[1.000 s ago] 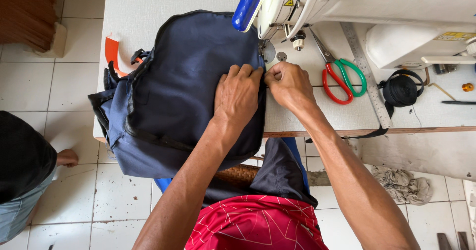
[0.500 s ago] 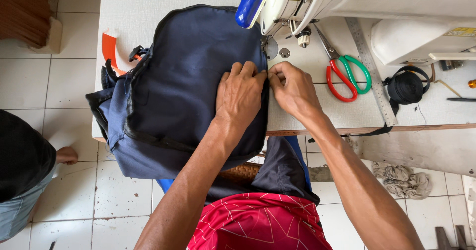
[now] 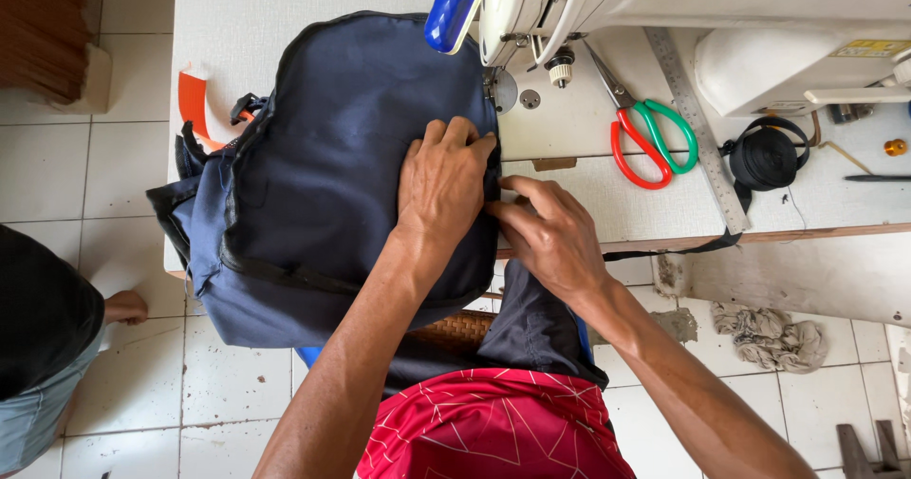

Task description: The person sews a dark blue bag using a sewing machine, guiding the fabric under the needle with both hands. They use scissors to trim excess thread and fabric edges, then attach a black strap to the bag and continue sewing.

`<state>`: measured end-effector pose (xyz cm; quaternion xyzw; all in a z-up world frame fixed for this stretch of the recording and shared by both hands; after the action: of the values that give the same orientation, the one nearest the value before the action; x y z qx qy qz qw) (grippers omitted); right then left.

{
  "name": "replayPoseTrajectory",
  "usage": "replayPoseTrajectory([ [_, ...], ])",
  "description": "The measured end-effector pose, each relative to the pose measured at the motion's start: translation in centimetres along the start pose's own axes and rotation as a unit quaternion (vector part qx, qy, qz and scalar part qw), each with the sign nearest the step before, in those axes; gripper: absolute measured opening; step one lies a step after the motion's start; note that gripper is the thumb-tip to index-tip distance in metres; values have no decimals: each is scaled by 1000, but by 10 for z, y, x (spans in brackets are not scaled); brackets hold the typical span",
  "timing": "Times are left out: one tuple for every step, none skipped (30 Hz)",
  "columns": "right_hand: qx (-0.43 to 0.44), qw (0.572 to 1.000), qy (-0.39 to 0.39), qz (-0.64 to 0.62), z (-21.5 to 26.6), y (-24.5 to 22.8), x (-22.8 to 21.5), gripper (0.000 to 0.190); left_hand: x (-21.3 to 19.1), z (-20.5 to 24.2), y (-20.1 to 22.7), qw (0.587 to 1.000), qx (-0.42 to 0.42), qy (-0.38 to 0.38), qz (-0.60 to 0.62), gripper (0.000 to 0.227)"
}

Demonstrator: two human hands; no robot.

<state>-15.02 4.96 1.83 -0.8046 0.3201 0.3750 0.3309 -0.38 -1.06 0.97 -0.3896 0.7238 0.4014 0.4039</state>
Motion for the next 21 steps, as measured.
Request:
replayPoseTrajectory([
  [-1, 1000, 1, -2, -1, 3, 2, 11, 0, 0, 0, 1000, -1, 0, -2, 21],
  [-37, 999, 9, -14, -1, 5, 3, 9, 0, 0, 0, 1000, -1, -4, 0, 22],
  [-71, 997, 19, -24, -2, 8, 3, 7, 0, -1, 1, 1000, 2, -8, 4, 23],
  [-70, 997, 20, -25, -2, 9, 5, 7, 2, 0, -2, 1000, 4, -9, 3, 23],
  [-84, 995, 29, -44, 0, 11, 6, 6, 4, -1, -2, 1000, 6, -10, -4, 23],
  [-98, 992, 37, -64, 1, 13, 7, 7, 7, -1, -3, 1000, 8, -11, -11, 22],
  [-97, 993, 39, -63, 2, 13, 6, 7, 5, -1, -2, 1000, 10, -12, -11, 22],
  [-99, 991, 43, -74, 2, 13, 4, 7, 3, -1, -1, 1000, 11, -10, -13, 22],
  [-102, 990, 48, -85, 2, 13, 4, 8, 1, -2, -1, 1000, 11, -8, -16, 22],
  [-102, 990, 50, -84, 2, 14, 4, 8, 4, -3, -1, 1000, 13, -8, -17, 22],
  [-93, 989, 57, -96, 3, 14, 6, 7, 6, -2, -2, 1000, 12, 2, -17, 20],
  [-85, 988, 65, -109, 4, 14, 7, 7, 7, -2, -3, 1000, 11, 11, -17, 18],
  [-84, 988, 67, -111, 2, 15, 7, 7, 6, -3, -3, 1000, 11, 10, -20, 18],
  [-87, 988, 72, -105, 1, 15, 8, 7, 5, -5, -4, 1000, 4, 16, -16, 20],
  [-88, 988, 76, -99, 2, 15, 7, 6, 5, -4, -2, 1000, -4, 20, -10, 23],
  [-86, 988, 75, -101, 3, 16, 9, 6, 4, -3, -2, 1000, -4, 17, -11, 23],
  [-92, 989, 74, -88, 4, 17, 10, 6, 3, -4, -2, 1000, -8, 21, -4, 21],
  [-99, 990, 74, -74, 4, 18, 11, 7, 2, -4, -1, 1000, -12, 25, 2, 19],
  [-99, 989, 74, -76, 4, 17, 13, 7, 0, -4, 1, 1000, -13, 24, 1, 19],
  [-104, 990, 70, -63, 5, 15, 15, 7, -2, -3, 3, 999, -8, 31, -7, 20],
  [-110, 990, 67, -51, 4, 14, 16, 7, -5, -3, 5, 999, -3, 38, -15, 21],
])
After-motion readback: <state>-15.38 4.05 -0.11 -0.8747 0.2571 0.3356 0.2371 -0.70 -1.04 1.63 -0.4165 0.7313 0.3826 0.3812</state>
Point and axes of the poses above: each hand's wrist, its own z-axis away from the middle knuckle, its own x-axis out of the palm, y = z × x, the point moved 1 cm from there along -z, towards the middle knuckle, and after that the axes turned 4 degrees about y, right-handed, at the moved point
